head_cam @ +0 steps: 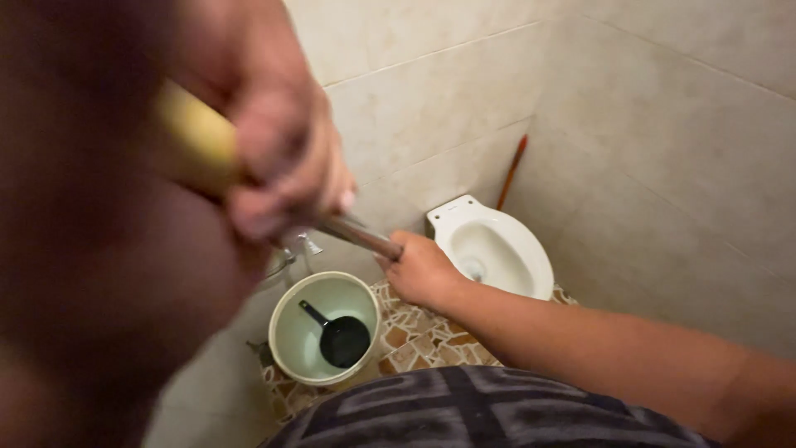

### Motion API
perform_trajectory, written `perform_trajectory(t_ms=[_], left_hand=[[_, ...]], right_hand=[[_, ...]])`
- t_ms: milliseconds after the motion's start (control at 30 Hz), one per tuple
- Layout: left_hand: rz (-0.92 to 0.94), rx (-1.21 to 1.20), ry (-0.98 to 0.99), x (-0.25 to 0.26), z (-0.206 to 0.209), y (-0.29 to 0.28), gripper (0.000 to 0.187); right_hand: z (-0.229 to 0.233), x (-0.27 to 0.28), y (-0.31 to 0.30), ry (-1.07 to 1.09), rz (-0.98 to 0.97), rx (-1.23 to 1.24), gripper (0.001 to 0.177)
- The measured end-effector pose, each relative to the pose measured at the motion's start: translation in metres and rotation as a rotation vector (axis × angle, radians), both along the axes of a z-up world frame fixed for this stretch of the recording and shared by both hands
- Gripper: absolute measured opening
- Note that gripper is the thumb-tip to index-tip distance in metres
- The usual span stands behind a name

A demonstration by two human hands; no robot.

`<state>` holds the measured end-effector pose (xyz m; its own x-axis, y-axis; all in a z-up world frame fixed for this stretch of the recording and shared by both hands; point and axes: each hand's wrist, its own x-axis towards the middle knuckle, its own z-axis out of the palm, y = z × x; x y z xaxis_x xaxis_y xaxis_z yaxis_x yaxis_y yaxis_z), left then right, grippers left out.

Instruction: The person repeatedly attempts to connect a yellow mop head to a metal pole in a bathroom. They align the parts and twist them together, then separate them and try again multiple times. The person also briefly picks up a green-handled brush from the floor and places it back down.

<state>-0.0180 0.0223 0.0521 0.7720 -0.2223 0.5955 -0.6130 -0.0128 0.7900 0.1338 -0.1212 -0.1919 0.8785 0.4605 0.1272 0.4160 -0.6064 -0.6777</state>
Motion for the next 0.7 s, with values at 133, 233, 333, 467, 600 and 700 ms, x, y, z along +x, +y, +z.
perform_trajectory(t_ms=[133, 233, 333, 467, 600, 700], left_hand=[[0.079, -0.178, 0.191, -0.009, -0.024, -0.011, 0.047], [0.067, -0.197, 0.107, 0.0, -0.072, -0.005, 0.045], [0.19, -0.097, 0.387, 0.015, -0.118, -0.011, 0.03], [0.208, 0.074, 0.636, 0.021, -0.168, -0.015, 0.025], [0.321, 0.191, 0.678, 0.012, -0.148, -0.028, 0.027], [0.435, 0.213, 0.66, 0.019, -0.182, -0.029, 0.035]], right_hand=[[0.0, -0.02, -0.004, 0.215, -0.007, -0.051, 0.031], [0.02, -0.044, -0.003, 0.275, -0.011, -0.188, 0.043], [0.024, -0.057, -0.005, 0.549, 0.018, -0.169, 0.043], [0.0, -0.068, -0.009, 0.163, 0.481, 0.428, 0.038], [-0.024, -0.065, -0.009, 0.299, 0.529, 0.424, 0.032], [-0.039, -0.047, -0.004, -0.07, 0.703, 0.385, 0.033]])
